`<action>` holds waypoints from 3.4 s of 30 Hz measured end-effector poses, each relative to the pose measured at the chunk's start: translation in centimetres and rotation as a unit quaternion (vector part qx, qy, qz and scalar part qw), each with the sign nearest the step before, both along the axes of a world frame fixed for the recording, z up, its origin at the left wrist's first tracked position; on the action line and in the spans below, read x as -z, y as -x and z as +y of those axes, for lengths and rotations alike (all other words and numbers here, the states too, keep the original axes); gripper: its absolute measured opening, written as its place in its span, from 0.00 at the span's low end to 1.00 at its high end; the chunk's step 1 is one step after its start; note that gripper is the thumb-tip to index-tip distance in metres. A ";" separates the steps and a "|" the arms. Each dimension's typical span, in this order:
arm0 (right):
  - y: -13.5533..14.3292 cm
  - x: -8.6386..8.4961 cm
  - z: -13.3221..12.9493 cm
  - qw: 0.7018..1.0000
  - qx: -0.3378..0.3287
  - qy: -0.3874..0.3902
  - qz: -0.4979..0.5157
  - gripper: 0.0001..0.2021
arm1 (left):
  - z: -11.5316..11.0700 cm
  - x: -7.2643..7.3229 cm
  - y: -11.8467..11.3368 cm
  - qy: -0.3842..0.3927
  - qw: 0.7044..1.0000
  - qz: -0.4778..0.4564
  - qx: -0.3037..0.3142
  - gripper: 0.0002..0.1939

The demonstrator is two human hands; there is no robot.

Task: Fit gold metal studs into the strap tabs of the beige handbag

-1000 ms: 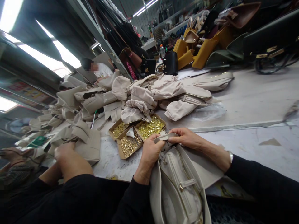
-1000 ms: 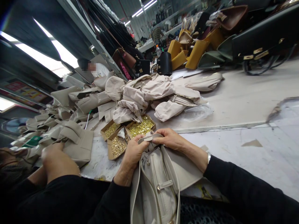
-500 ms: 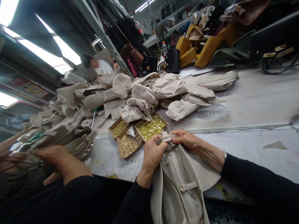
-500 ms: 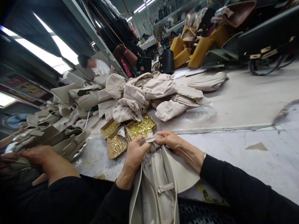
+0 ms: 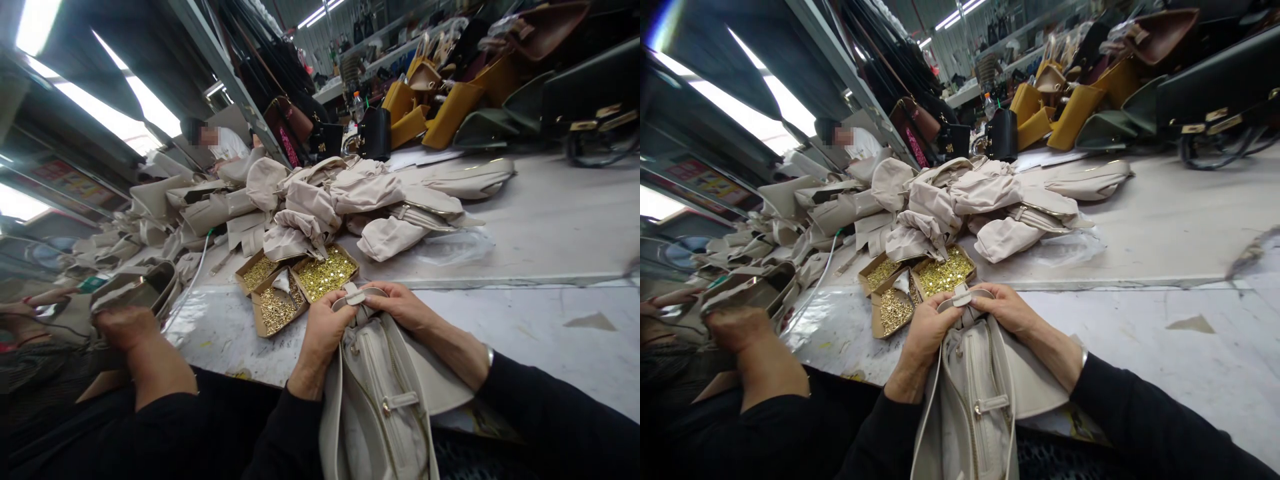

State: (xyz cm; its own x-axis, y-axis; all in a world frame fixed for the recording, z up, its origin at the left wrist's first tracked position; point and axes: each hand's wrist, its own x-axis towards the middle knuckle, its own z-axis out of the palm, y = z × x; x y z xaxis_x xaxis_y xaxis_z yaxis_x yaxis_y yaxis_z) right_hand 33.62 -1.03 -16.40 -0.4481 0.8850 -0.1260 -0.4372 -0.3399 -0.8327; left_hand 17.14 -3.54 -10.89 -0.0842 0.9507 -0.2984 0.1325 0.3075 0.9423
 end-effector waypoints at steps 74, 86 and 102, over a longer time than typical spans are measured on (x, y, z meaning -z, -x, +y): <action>-0.4 -11.6 3.4 0.636 -0.120 -0.637 -0.419 0.12 | -6.2 5.5 0.3 -0.556 0.714 0.424 0.005 0.05; 21.1 -4.6 8.2 0.401 -0.304 -0.702 -0.504 0.07 | -5.3 7.4 0.2 -0.591 0.695 0.409 -0.030 0.07; 21.0 -2.4 7.5 0.448 -0.279 -0.686 -0.501 0.07 | -6.0 6.7 0.4 -0.593 0.700 0.397 -0.022 0.05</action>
